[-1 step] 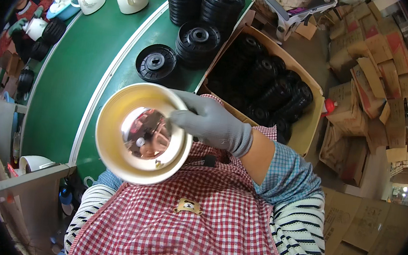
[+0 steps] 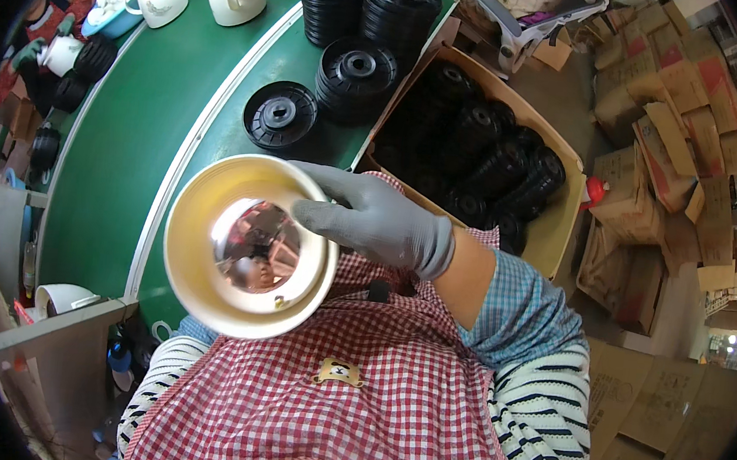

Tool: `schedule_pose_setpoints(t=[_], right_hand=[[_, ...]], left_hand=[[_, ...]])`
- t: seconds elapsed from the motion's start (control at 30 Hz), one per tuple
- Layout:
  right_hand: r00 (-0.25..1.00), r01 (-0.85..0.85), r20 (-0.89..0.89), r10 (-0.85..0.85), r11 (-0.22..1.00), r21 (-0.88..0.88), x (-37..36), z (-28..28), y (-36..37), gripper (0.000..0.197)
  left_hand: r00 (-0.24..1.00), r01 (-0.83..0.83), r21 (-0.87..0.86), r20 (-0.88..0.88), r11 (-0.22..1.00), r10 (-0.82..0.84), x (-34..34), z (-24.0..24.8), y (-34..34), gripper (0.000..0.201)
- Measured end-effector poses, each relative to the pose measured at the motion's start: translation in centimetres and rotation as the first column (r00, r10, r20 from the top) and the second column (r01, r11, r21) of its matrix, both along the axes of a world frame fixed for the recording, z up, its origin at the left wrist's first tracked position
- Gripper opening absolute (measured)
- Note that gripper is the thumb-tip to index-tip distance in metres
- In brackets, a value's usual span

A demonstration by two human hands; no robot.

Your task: The person assembles white kettles by inserting a heating element into the base, placing a black lid on top, and securing it. They repeat this process for multiple units, handling each kettle one at a time.

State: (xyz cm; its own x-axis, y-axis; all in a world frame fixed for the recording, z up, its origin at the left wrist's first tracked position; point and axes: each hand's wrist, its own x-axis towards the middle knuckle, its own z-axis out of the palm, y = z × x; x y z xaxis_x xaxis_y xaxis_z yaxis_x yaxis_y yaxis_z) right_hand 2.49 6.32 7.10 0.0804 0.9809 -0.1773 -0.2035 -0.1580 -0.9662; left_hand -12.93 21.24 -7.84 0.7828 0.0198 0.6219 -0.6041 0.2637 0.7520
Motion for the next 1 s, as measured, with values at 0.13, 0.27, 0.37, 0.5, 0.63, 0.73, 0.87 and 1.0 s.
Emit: schedule_pose_setpoints(t=[0.13,0.27,0.37,0.5,0.63,0.73,0.87,1.0], right_hand=[[0.884,0.417,0.106,-0.455,0.871,0.261,10.3,-8.7,4.9,0.037],[0.346,0.83,0.679,-0.647,0.548,0.099,21.1,-19.0,10.2,0.075],[0.479,0.856,0.694,-0.537,0.462,-0.233,22.5,-21.8,11.7,0.067],[0.328,0.934,0.607,-0.724,0.346,-0.091,20.1,-18.8,12.9,0.049],[0.389,0.877,0.324,-0.862,0.454,0.156,17.1,-9.8,9.1,0.041],[0.677,0.717,0.061,-0.734,0.676,0.172,16.7,-9.6,0.6,0.047],[0.964,0.177,0.244,-0.108,0.943,-0.281,11.1,-11.2,-12.6,0.051],[0.971,-0.217,-0.15,0.186,0.948,-0.233,3.3,-10.3,-16.6,0.063]], left_hand=[[0.97,-0.116,-0.209,-0.232,0.971,0.066,-2.6,-1.9,1.8,0.051],[0.891,-0.345,-0.335,-0.411,0.877,0.194,-6.3,-4.3,3.2,0.053],[0.824,-0.463,-0.361,-0.511,0.809,0.243,-7.7,-5.2,4.0,0.055],[0.759,-0.568,-0.366,-0.58,0.737,0.297,-9.3,-6.1,3.6,0.058],[0.769,-0.559,-0.443,-0.593,0.701,0.239,-8.4,-5.5,3.3,0.059],[0.822,-0.464,-0.562,-0.561,0.685,0.097,-6.4,-4.3,3.2,0.058],[0.869,-0.286,-0.729,-0.471,0.622,-0.152,-3.2,-2.3,2.5,0.057],[0.857,-0.149,-0.827,-0.382,0.542,-0.346,-1.3,-1.4,0.9,0.056]])
